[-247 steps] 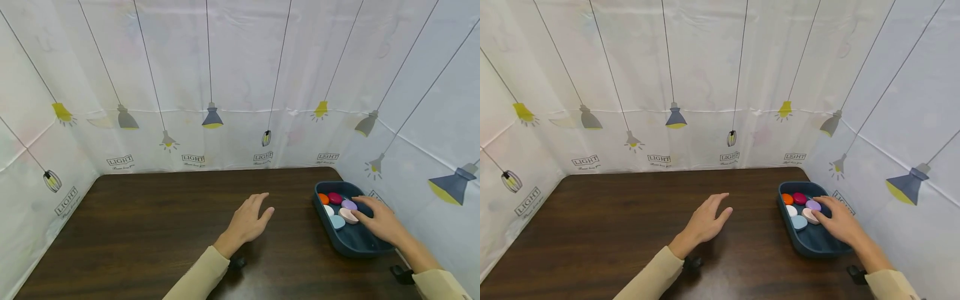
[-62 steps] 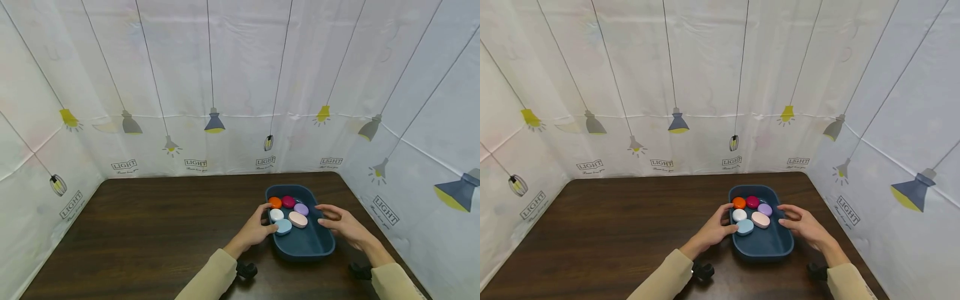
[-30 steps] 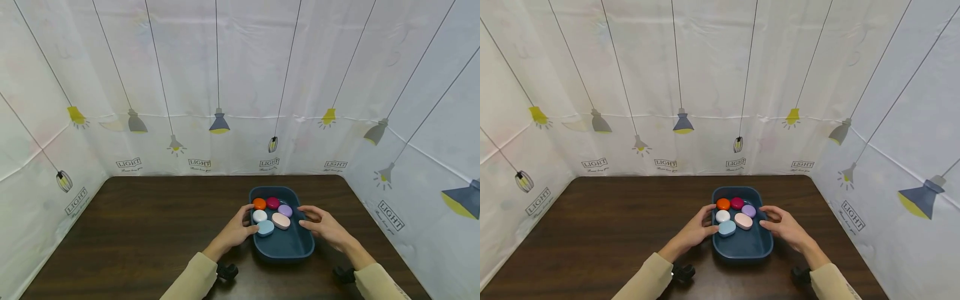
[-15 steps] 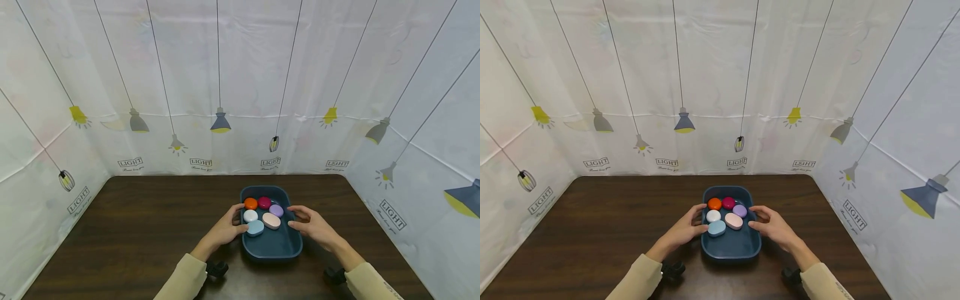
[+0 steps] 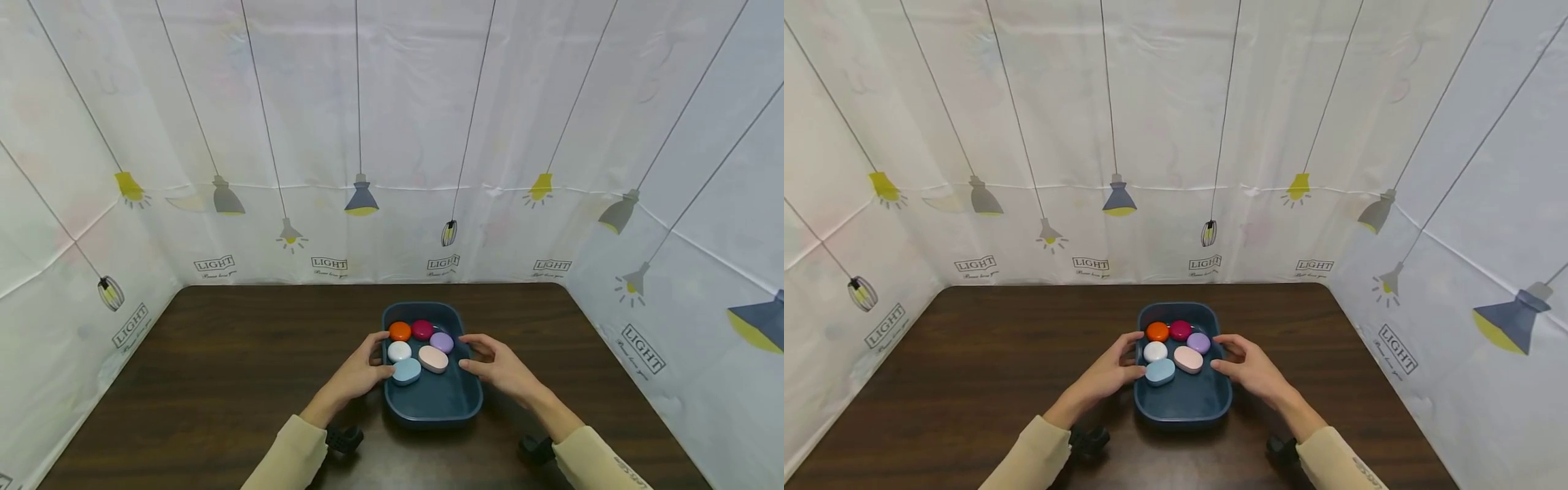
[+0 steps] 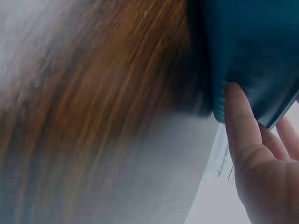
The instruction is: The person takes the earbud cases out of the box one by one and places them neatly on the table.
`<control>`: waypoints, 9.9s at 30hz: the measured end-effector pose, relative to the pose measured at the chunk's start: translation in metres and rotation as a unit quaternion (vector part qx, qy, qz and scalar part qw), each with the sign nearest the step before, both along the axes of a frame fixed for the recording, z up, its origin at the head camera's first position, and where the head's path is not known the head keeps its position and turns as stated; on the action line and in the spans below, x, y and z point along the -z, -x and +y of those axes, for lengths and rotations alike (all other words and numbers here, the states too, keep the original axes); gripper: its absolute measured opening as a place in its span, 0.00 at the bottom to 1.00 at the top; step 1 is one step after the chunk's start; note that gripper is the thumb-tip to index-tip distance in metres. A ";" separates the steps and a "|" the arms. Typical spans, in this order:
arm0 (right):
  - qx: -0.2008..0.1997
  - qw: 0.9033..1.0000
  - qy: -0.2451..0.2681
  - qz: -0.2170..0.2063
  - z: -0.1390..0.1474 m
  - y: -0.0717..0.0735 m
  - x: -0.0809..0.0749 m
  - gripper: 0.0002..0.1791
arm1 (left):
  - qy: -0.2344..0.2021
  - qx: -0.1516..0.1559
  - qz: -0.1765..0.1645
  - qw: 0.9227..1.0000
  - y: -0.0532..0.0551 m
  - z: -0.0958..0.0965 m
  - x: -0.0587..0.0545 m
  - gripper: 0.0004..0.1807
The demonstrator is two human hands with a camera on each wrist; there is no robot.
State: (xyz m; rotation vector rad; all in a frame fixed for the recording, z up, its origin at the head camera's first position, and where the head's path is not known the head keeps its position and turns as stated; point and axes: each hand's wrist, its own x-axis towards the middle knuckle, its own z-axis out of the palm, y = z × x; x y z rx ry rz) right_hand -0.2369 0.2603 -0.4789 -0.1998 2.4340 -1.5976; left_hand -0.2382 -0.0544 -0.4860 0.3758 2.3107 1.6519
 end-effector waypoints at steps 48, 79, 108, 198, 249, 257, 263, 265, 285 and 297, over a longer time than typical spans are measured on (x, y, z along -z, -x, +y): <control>-0.009 0.997 -0.043 0.059 -0.088 0.000 0.002 0.26 | -0.002 -0.025 -0.039 0.999 -0.010 -0.082 -0.009 0.36; -0.039 0.996 -0.032 0.078 -0.144 0.000 0.002 0.27 | 0.021 -0.034 -0.039 0.998 -0.010 -0.140 -0.007 0.36; -0.068 0.968 -0.170 0.171 -0.162 0.002 -0.036 0.22 | 0.038 -0.050 -0.011 0.998 -0.009 -0.164 -0.004 0.34; -0.206 0.850 -0.400 0.273 -0.235 0.001 -0.030 0.20 | 0.018 -0.055 -0.015 0.998 -0.009 -0.166 -0.001 0.32; -0.065 0.848 -0.311 0.425 -0.172 0.030 -0.070 0.18 | 0.025 -0.068 -0.018 0.997 -0.012 -0.169 -0.004 0.31; -0.048 0.853 -0.338 0.394 -0.162 0.048 -0.062 0.18 | 0.028 -0.069 -0.020 0.997 -0.012 -0.168 -0.003 0.31; -0.043 0.862 -0.344 0.370 -0.151 0.065 -0.051 0.18 | 0.024 -0.070 -0.022 0.997 -0.009 -0.163 0.000 0.31; -0.041 0.867 -0.345 0.357 -0.150 0.071 -0.046 0.19 | 0.023 -0.071 -0.022 0.997 -0.009 -0.163 0.000 0.31; -0.082 0.881 -0.386 0.262 -0.145 0.096 -0.005 0.19 | 0.021 -0.075 -0.028 0.997 -0.009 -0.164 -0.001 0.31; -0.101 0.882 -0.395 0.235 -0.147 0.099 0.008 0.18 | 0.022 -0.072 -0.022 0.997 -0.010 -0.164 -0.001 0.31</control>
